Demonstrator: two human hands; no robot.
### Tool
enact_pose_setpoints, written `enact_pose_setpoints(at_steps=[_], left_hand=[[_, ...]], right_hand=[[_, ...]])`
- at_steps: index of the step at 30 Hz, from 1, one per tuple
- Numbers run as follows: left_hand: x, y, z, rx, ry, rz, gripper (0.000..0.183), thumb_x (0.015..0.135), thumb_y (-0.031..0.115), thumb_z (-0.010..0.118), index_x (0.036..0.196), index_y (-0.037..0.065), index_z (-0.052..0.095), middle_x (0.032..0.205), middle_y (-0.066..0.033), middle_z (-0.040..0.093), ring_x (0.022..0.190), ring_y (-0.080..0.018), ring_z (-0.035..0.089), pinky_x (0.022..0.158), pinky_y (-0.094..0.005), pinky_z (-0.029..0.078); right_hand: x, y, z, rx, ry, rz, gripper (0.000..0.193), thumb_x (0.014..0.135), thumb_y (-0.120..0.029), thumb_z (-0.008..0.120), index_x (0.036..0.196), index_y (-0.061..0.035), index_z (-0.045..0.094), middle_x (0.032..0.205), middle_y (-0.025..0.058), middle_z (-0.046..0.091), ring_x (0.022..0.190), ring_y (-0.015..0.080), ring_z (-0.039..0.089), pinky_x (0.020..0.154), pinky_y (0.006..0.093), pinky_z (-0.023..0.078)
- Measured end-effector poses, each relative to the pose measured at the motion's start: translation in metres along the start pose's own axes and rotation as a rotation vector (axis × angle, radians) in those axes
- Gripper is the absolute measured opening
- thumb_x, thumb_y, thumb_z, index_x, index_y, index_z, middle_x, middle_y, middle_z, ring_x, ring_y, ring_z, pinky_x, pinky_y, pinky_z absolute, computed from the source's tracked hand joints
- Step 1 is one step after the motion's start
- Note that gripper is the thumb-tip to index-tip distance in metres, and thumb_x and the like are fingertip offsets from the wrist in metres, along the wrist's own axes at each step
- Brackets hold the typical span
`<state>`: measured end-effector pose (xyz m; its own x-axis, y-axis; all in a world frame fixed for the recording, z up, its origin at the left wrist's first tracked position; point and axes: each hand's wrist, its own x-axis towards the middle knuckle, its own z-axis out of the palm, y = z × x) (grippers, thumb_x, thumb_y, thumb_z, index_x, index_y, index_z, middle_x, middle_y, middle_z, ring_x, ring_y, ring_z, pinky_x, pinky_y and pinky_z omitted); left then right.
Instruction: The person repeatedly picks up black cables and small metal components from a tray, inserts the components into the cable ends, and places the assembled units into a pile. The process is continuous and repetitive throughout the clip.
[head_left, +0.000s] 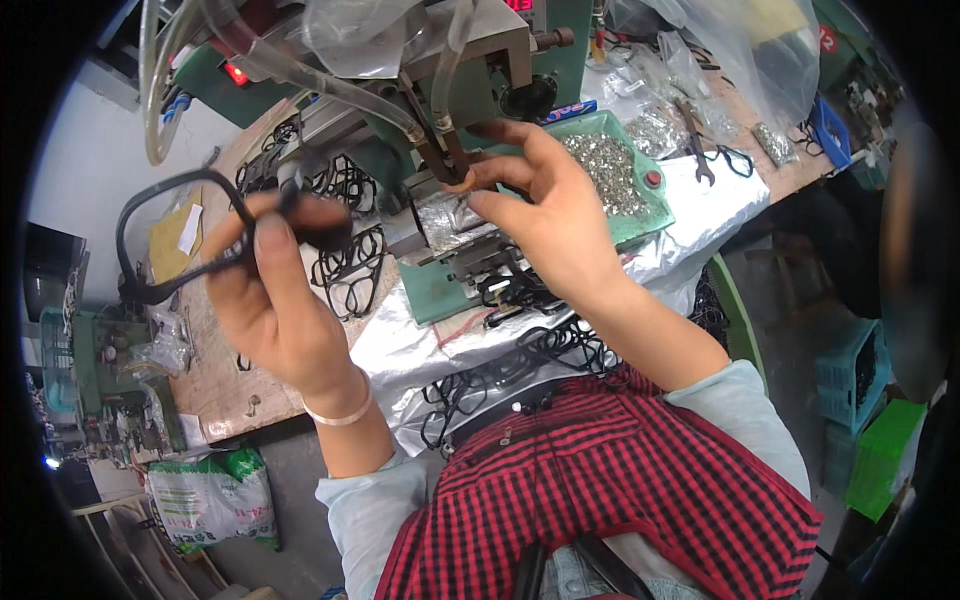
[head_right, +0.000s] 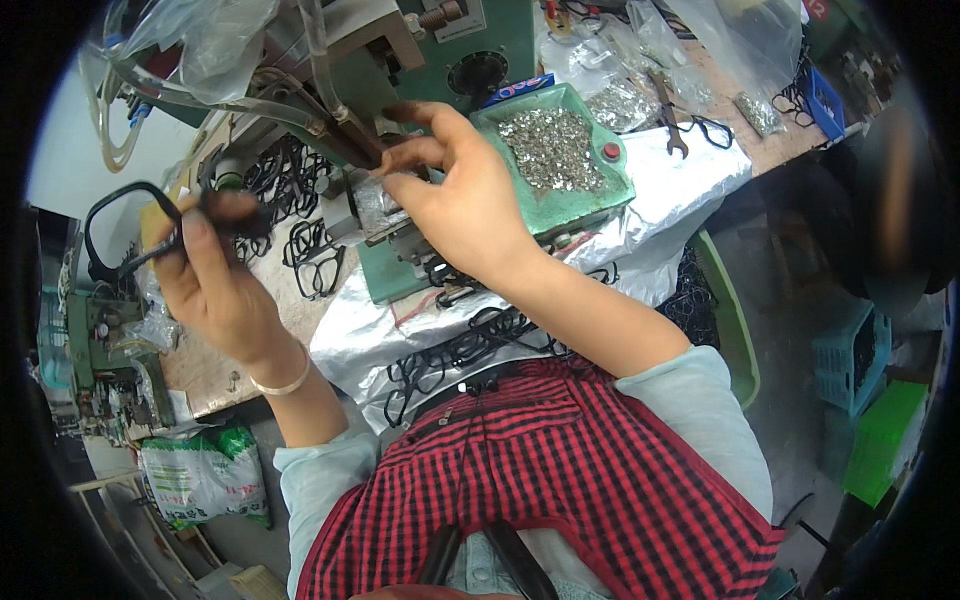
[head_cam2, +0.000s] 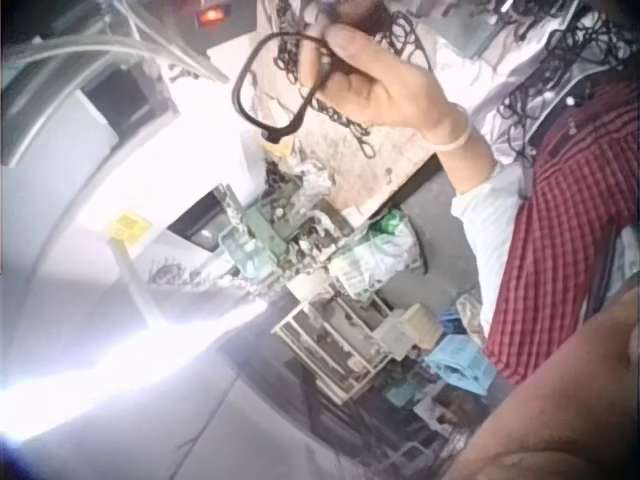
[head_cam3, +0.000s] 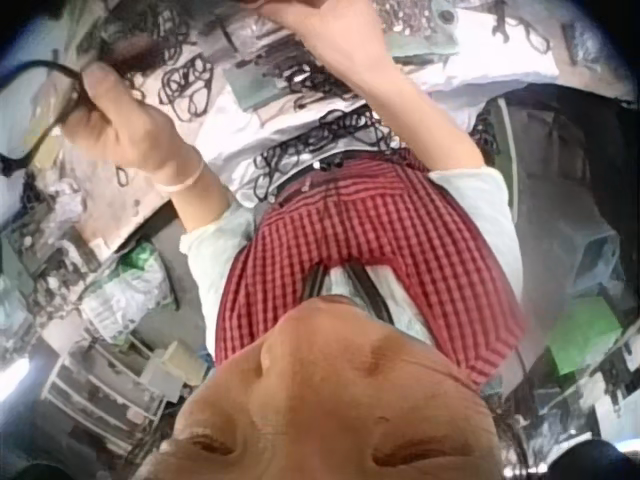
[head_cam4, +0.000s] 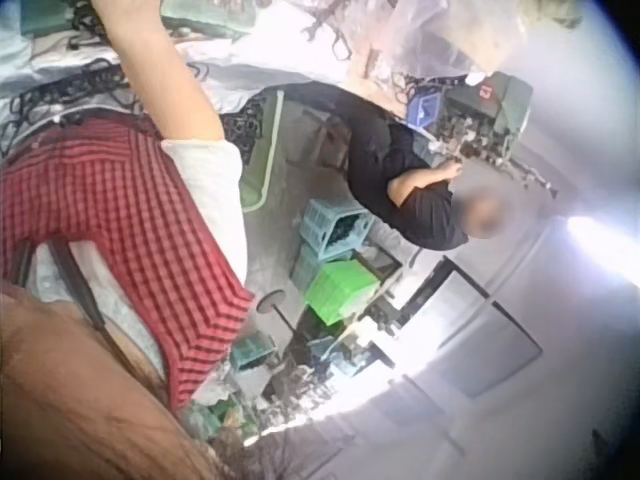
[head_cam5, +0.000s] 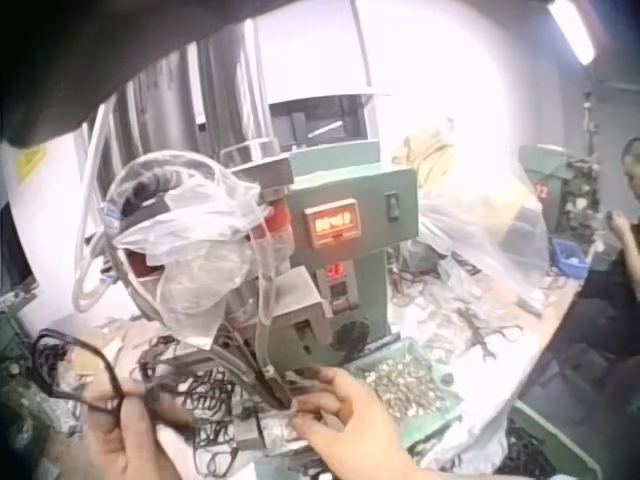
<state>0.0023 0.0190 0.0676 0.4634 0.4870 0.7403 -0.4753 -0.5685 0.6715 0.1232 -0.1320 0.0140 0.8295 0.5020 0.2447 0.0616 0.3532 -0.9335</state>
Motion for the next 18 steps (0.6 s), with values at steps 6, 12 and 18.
enact_pose_setpoints(at_steps=[6,12,18], left_hand=[[-0.046,0.023,0.015,-0.682,-0.603,-1.121,0.027,0.107,0.022,0.044,0.115,-0.001,0.053,0.081,-0.0182,0.068,0.063,-0.0217,0.068,0.058,-0.0305,0.055],[-0.056,0.005,0.04,-0.643,-0.404,-1.382,0.031,0.104,0.026,0.05,0.107,-0.003,0.062,0.065,-0.0113,0.065,0.053,-0.0159,0.061,0.049,-0.0227,0.048],[-0.061,-0.006,0.038,-0.628,-0.42,-1.309,0.029,0.103,0.027,0.052,0.105,-0.001,0.062,0.064,-0.0093,0.064,0.053,-0.0147,0.061,0.05,-0.0225,0.048]], right_hand=[[0.005,0.03,-0.093,-1.12,0.071,-0.294,0.024,0.082,-0.014,0.071,0.104,-0.0042,0.072,0.12,0.0141,0.067,0.121,0.0343,0.059,0.106,0.0423,0.043],[-0.002,0.078,-0.142,-1.338,0.195,-0.391,0.018,0.076,-0.017,0.075,0.092,-0.0082,0.074,0.12,0.0159,0.066,0.124,0.0378,0.055,0.105,0.0452,0.044],[0.039,0.082,-0.111,-1.291,0.204,-0.546,0.015,0.074,-0.018,0.074,0.087,-0.0107,0.073,0.101,0.0101,0.065,0.103,0.0316,0.061,0.079,0.0447,0.053]])
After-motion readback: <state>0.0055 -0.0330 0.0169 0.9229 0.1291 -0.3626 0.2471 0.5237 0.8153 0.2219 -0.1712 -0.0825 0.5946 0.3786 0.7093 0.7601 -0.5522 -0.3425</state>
